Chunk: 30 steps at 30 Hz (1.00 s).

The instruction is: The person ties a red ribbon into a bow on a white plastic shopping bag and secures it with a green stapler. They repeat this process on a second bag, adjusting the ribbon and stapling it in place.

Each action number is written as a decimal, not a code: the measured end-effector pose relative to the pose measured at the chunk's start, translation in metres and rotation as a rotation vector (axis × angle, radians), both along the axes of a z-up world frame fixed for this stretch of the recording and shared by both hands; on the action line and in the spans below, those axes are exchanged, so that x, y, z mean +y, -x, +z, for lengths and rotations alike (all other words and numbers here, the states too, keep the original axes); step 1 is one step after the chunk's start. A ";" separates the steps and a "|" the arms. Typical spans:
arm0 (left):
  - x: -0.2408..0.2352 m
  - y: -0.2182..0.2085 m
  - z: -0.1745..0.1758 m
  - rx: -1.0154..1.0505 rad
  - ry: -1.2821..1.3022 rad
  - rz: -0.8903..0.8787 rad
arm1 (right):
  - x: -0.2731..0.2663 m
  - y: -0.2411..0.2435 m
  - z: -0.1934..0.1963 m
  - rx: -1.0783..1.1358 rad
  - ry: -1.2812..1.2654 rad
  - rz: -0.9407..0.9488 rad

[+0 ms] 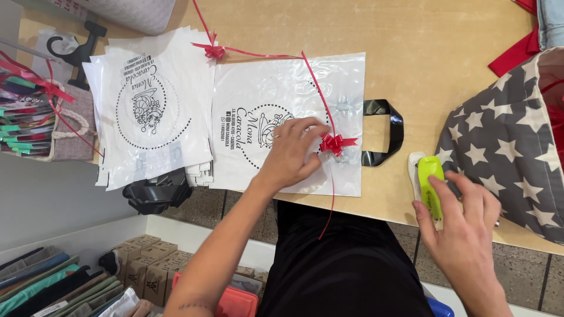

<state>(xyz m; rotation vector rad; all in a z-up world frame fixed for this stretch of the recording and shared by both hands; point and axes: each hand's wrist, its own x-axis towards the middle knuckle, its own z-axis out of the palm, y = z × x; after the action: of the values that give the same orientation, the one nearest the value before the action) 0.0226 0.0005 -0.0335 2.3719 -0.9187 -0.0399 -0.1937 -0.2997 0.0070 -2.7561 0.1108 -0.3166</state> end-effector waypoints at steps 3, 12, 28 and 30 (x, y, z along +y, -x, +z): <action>-0.011 -0.018 -0.011 -0.101 -0.115 -0.247 | -0.002 -0.005 -0.012 0.122 -0.035 -0.044; -0.035 -0.007 -0.027 -0.056 -0.177 0.323 | -0.013 0.002 -0.041 0.150 -0.173 -0.054; -0.049 0.042 -0.028 -0.167 -0.030 0.234 | -0.003 -0.121 -0.030 0.084 0.121 0.283; -0.043 0.039 -0.025 -0.153 0.027 0.203 | 0.001 -0.124 -0.030 0.068 0.067 0.293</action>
<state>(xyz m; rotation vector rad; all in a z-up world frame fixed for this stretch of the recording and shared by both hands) -0.0163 -0.0428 -0.0583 2.4570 -0.7368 0.2350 -0.0697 -0.2990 -0.0230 -2.7971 -0.2886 -0.1506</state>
